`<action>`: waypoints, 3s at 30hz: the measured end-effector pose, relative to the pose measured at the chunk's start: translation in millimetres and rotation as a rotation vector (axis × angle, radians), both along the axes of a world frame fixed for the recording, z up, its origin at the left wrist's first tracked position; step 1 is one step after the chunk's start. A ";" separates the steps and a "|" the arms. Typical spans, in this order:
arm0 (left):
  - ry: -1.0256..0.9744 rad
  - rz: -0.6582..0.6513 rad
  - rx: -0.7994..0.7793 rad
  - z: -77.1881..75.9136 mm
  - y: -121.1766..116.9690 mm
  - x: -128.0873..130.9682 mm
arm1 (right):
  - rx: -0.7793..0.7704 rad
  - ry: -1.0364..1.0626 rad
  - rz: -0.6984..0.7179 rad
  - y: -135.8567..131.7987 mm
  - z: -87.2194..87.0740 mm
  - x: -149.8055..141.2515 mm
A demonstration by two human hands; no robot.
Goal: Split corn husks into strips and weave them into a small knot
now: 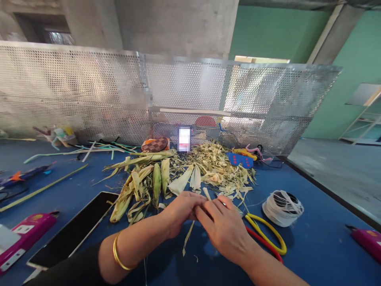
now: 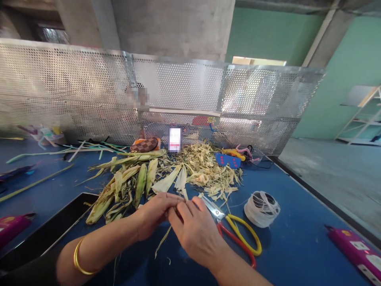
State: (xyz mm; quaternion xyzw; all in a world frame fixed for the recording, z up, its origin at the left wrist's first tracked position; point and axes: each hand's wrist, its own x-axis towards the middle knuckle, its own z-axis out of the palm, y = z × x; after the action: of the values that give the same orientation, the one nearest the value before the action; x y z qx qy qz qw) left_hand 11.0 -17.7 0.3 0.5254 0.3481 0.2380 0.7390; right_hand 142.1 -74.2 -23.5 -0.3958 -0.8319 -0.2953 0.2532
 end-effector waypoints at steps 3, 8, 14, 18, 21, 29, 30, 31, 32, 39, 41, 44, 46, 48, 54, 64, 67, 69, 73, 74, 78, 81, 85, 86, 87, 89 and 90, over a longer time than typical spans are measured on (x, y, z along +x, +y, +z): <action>0.009 0.034 -0.002 -1.4 0.5 1.2 | 0.035 0.014 0.022 -0.8 -0.5 0.2; 0.007 0.136 -0.003 -1.4 1.5 0.9 | 0.081 0.061 0.053 -5.6 1.4 4.7; -0.061 0.168 -0.061 -1.4 -0.3 1.4 | 0.124 0.054 0.133 -8.3 1.2 8.6; -0.044 0.184 -0.060 -2.6 1.5 2.8 | 0.123 0.054 0.170 -8.3 -0.6 8.4; -0.035 0.186 -0.065 -0.2 4.2 1.8 | 0.069 0.135 0.182 -8.3 0.9 9.6; -0.059 0.203 0.001 9.3 6.9 -4.5 | -0.028 0.348 -0.132 -0.1 7.0 21.6; -0.047 0.215 0.029 7.9 7.0 -3.9 | -0.084 0.335 -0.126 0.8 6.5 21.6; -0.033 0.224 0.052 6.2 7.3 -3.2 | -0.132 0.322 -0.109 1.4 5.8 21.2; -0.019 0.231 0.068 4.6 7.5 -2.4 | -0.167 0.317 -0.089 1.7 5.0 20.5; 0.049 0.207 0.127 4.6 8.0 -3.7 | -0.348 0.443 -0.096 2.9 -1.2 19.7; 0.081 0.191 0.145 4.0 8.6 -4.3 | -0.414 0.490 -0.068 2.7 -1.6 18.6; 0.076 0.168 0.200 -1.4 10.7 -3.1 | -0.431 0.515 -0.022 0.6 -0.4 13.5; 0.043 0.159 0.253 -5.8 12.4 -1.9 | -0.413 0.479 0.022 -1.4 0.6 10.0; 0.037 0.157 0.297 -8.0 14.2 -1.4 | -0.407 0.435 0.052 -2.7 1.3 9.2; 0.126 0.101 0.191 2.2 16.6 -5.1 | -0.170 0.444 -0.083 2.5 4.2 29.5; 0.114 0.029 0.194 -4.2 16.3 -4.0 | -0.233 0.288 -0.094 8.1 7.6 35.9; 0.111 -0.017 0.215 -5.7 19.3 -5.1 | -0.252 0.334 -0.102 6.9 7.3 36.1; 0.124 -0.033 0.218 -4.9 20.6 -6.4 | -0.303 0.379 -0.081 7.9 7.7 37.6; 0.164 -0.073 0.218 -1.7 16.4 -6.7 | -0.488 0.630 -0.026 11.2 10.9 39.6; 0.171 -0.091 0.232 -0.9 14.0 -5.9 | -0.539 0.706 -0.024 11.7 11.9 39.0; 0.185 -0.171 0.284 -0.9 3.4 -1.8 | -0.708 0.900 -0.061 10.4 11.8 30.6; 0.210 -0.175 0.309 -4.4 -1.0 0.0 | -0.695 0.950 -0.111 8.5 7.4 20.5; 0.239 -0.159 0.347 -7.6 -1.3 0.6 | -0.555 0.929 -0.102 8.2 4.9 14.3; 0.239 -0.157 0.349 -6.3 -0.7 0.2 | -0.534 0.930 -0.095 8.3 6.7 16.6; 0.236 -0.149 0.354 -3.6 0.1 -0.5 | -0.509 0.936 -0.091 8.0 9.7 20.9; 0.231 -0.107 0.378 5.8 2.5 -3.8 | -0.437 0.969 -0.106 5.8 18.8 35.5; 0.227 -0.051 0.442 12.0 4.0 -6.3 | -0.339 0.998 -0.149 3.6 24.2 45.0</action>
State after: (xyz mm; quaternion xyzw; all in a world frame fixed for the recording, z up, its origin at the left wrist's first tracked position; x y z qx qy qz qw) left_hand 4.7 -13.7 12.3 0.7061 0.3552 0.2291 0.5681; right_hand 187.0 -70.6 0.7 -0.5816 -0.6161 0.0502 0.5289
